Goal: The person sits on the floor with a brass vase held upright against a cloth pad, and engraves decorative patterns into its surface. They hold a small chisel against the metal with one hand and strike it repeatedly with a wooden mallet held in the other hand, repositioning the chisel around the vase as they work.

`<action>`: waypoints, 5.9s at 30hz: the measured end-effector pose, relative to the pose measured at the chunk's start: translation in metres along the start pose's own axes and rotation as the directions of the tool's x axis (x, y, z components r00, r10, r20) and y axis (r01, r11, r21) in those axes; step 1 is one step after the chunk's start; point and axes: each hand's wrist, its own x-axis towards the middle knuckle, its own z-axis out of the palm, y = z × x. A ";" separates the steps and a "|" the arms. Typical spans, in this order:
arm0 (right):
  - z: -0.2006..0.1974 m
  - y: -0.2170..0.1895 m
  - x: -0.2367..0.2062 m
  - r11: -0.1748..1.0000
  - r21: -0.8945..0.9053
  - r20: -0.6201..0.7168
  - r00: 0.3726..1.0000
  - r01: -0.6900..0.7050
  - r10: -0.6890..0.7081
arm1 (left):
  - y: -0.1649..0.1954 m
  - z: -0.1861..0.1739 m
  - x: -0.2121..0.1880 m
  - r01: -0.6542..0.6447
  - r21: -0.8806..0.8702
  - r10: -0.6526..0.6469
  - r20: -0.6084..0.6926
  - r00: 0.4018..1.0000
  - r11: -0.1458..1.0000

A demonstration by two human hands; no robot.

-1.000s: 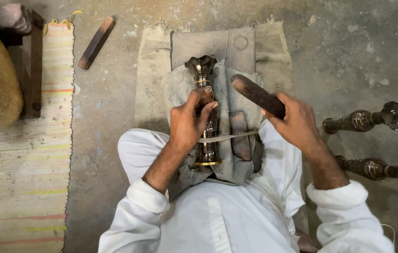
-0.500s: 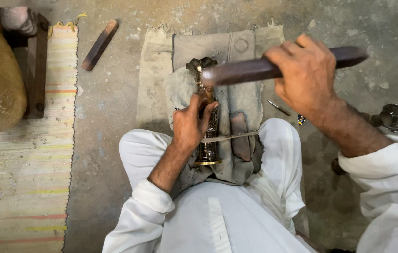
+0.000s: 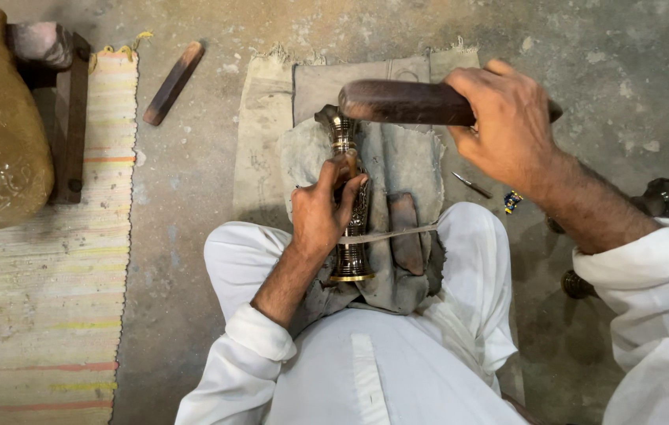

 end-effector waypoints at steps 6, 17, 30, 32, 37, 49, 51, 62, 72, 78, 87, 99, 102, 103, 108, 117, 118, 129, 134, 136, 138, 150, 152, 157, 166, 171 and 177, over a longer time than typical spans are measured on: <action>-0.001 0.004 -0.001 0.998 -0.029 -0.027 0.998 0.055 -0.056 | -0.003 0.001 0.001 0.001 0.017 -0.001 0.012 1.000 1.000; 0.009 0.010 -0.005 0.998 0.004 0.047 0.997 -0.063 0.063 | -0.004 -0.002 0.002 0.051 0.032 -0.052 0.050 0.997 0.998; 0.000 0.006 -0.008 0.978 -0.197 -0.014 0.997 0.065 -0.070 | 0.000 -0.004 0.004 0.090 0.023 -0.092 0.083 0.992 0.996; -0.002 0.005 -0.009 0.994 0.109 -0.095 0.995 -0.017 0.028 | -0.001 -0.003 0.001 0.062 0.010 -0.063 0.063 0.996 0.998; -0.006 0.004 -0.016 0.932 -0.353 0.012 0.997 0.081 -0.083 | -0.008 0.000 -0.002 0.025 -0.013 -0.024 0.040 0.999 1.000; 0.001 0.011 -0.035 0.997 -0.079 0.100 0.995 0.005 0.003 | 0.003 -0.013 0.006 0.070 -0.065 -0.057 0.177 0.983 0.995; 0.004 0.011 -0.036 1.000 -0.011 0.076 0.997 -0.024 0.025 | 0.004 -0.012 0.005 0.030 -0.064 -0.020 0.155 0.988 0.998; 0.001 0.006 -0.034 0.978 -0.207 -0.031 0.999 0.034 -0.041 | 0.004 -0.008 0.003 0.032 -0.017 -0.029 0.146 0.989 0.999; 0.009 0.015 -0.030 0.993 0.049 -0.013 0.994 -0.105 0.106 | 0.003 -0.007 0.005 0.039 -0.019 -0.036 0.160 0.986 0.999; 0.012 0.020 -0.030 0.974 0.135 0.035 0.983 -0.181 0.177 | 0.003 -0.008 0.007 0.007 -0.020 -0.004 0.148 0.989 1.000; 0.017 0.023 -0.031 0.998 -0.062 -0.024 1.000 -0.005 0.003 | 0.004 -0.008 0.007 0.035 -0.026 -0.031 0.155 0.987 0.999; 0.026 0.029 -0.030 0.961 0.201 -0.020 0.980 -0.189 0.197 | 0.004 -0.009 0.011 0.077 0.039 -0.084 0.227 0.970 0.996; 0.024 0.028 -0.033 0.994 -0.108 -0.046 0.999 -0.017 0.012 | 0.003 -0.010 0.010 0.055 0.014 -0.057 0.216 0.975 0.998; 0.024 0.027 -0.033 0.989 0.064 -0.046 0.990 -0.133 0.136 | 0.003 -0.010 0.011 0.026 -0.001 -0.026 0.195 0.980 1.000; 0.016 0.024 -0.033 0.976 -0.217 -0.051 0.998 0.017 -0.028 | 0.005 -0.013 0.012 0.064 -0.008 -0.061 0.221 0.973 0.998; 0.009 0.017 -0.035 0.989 -0.121 0.016 0.996 -0.084 0.086 | 0.009 -0.014 0.012 0.019 0.012 -0.022 0.264 0.964 1.000; 0.009 0.018 -0.036 0.982 -0.001 0.006 0.982 -0.188 0.188 | 0.010 -0.014 0.013 0.023 0.042 -0.033 0.279 0.960 0.999; 0.017 0.033 -0.056 0.966 -0.017 0.316 0.915 -0.257 0.249 | 0.008 -0.020 0.020 0.221 -0.080 -0.182 0.341 0.922 0.972; 0.027 0.022 -0.058 0.934 0.145 0.161 0.939 -0.326 0.302 | 0.001 -0.018 0.021 0.028 -0.057 -0.006 0.346 0.938 0.998; 0.031 0.017 -0.058 0.890 0.251 0.078 0.925 -0.380 0.373 | 0.001 -0.017 0.020 0.008 -0.031 0.004 0.355 0.935 0.999; 0.033 0.015 -0.057 0.757 0.422 0.085 0.854 -0.498 0.514 | 0.001 -0.016 0.019 -0.009 -0.045 0.024 0.338 0.941 0.999; 0.024 0.018 -0.054 0.976 0.068 0.011 0.978 -0.208 0.208 | 0.005 -0.018 0.019 0.013 -0.028 -0.002 0.356 0.934 1.000; 0.023 0.016 -0.051 0.989 0.047 0.046 0.989 -0.139 0.137 | 0.005 -0.018 0.020 -0.011 -0.042 0.025 0.335 0.942 0.999; 0.028 0.016 -0.048 0.870 0.184 0.150 0.888 -0.458 0.435 | 0.004 -0.017 0.021 0.038 0.013 -0.040 0.379 0.924 0.999; 0.039 0.024 -0.055 0.969 0.100 0.016 0.974 -0.227 0.227 | 0.001 -0.016 0.023 -0.050 -0.039 0.060 0.342 0.938 0.998; 0.039 0.022 -0.056 0.966 0.120 -0.029 0.972 -0.228 0.233 | 0.001 -0.016 0.023 -0.001 -0.027 0.011 0.379 0.925 1.000; 0.041 0.026 -0.057 0.966 0.127 -0.021 0.973 -0.224 0.229 | -0.001 -0.015 0.024 -0.040 -0.054 0.057 0.365 0.929 0.998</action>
